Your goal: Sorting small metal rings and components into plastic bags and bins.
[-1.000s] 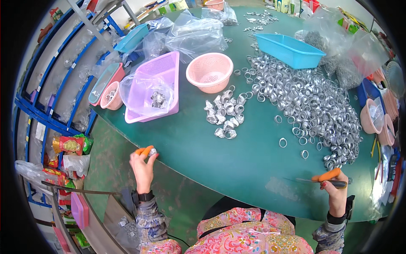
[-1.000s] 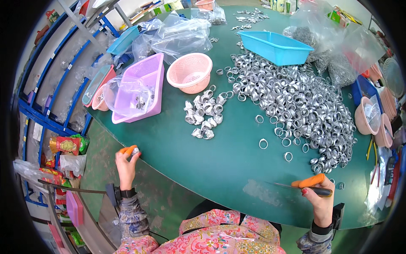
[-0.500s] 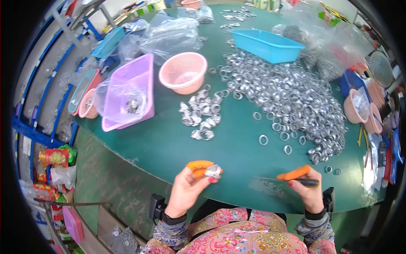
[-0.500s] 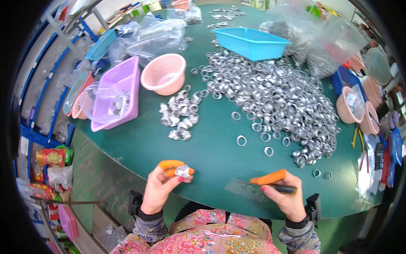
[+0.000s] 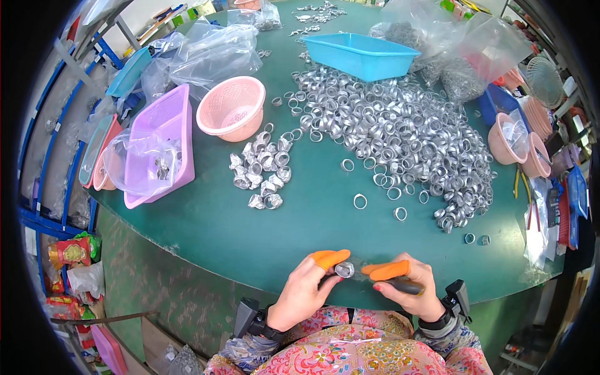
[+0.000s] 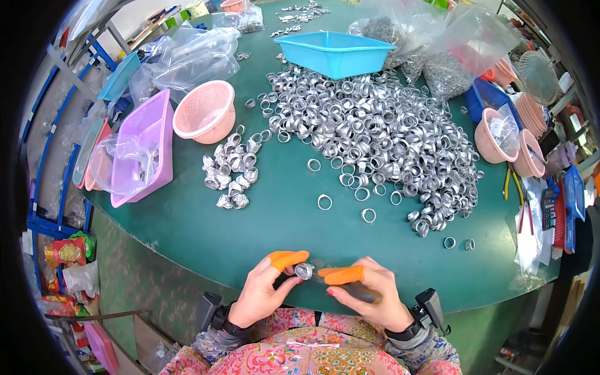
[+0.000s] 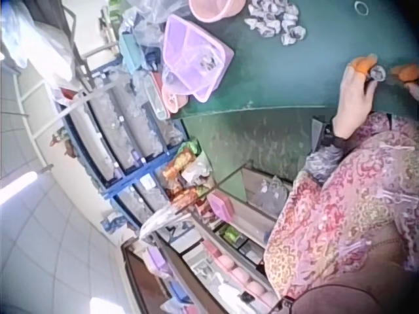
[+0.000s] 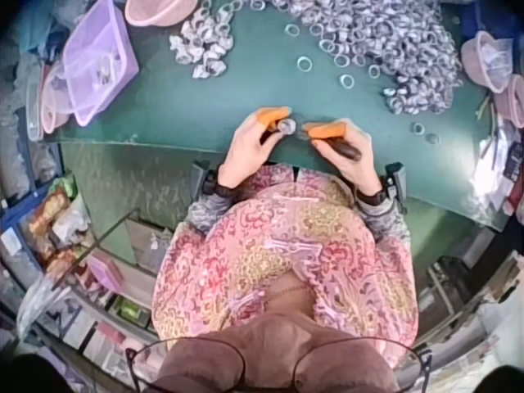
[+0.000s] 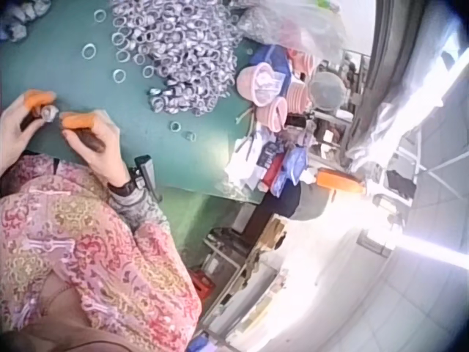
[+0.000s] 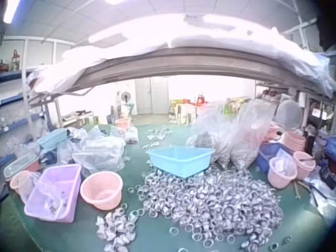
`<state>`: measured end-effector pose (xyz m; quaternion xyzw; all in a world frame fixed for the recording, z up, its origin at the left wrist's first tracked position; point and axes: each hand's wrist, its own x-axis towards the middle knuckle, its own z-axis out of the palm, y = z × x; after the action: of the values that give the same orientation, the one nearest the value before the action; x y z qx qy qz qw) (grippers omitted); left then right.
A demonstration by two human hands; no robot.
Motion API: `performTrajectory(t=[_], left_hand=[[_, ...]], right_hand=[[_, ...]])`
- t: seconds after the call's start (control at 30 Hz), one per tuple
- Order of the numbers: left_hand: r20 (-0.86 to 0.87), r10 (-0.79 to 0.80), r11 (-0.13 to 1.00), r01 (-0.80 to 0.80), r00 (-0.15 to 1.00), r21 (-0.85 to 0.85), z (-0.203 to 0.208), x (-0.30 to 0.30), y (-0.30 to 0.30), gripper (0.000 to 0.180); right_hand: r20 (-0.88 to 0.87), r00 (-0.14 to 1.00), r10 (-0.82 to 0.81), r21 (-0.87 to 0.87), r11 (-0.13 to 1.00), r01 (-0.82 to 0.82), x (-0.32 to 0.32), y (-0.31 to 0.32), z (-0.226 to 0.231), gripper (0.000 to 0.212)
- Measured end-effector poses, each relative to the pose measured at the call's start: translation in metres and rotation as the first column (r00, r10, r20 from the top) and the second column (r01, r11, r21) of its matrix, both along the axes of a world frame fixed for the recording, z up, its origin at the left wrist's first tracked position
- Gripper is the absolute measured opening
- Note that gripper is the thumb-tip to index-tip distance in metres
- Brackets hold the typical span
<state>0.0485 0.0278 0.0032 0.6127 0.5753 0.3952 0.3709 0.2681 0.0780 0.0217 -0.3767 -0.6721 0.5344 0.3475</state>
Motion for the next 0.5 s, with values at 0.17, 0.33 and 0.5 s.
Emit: performTrajectory(t=[0.17, 0.33, 0.5], left_hand=[[-0.209, 0.023, 0.976, 0.024, 0.978, 0.217, -0.011, 0.003, 0.003, 0.045], [-0.215, -0.004, 0.981, 0.045, 0.977, 0.189, -0.012, -0.002, 0.005, 0.043], [-0.214, -0.01, 0.977, 0.055, 0.977, 0.206, -0.014, -0.002, 0.005, 0.042]], right_hand=[[0.201, 0.976, 0.086, 0.324, 0.934, -0.149, -0.007, 0.009, 0.001, 0.03], [0.275, 0.945, 0.179, 0.378, 0.883, -0.278, -0.003, 0.025, 0.006, 0.028], [0.316, 0.905, 0.286, 0.361, 0.846, -0.394, -0.004, 0.042, 0.01, 0.023]])
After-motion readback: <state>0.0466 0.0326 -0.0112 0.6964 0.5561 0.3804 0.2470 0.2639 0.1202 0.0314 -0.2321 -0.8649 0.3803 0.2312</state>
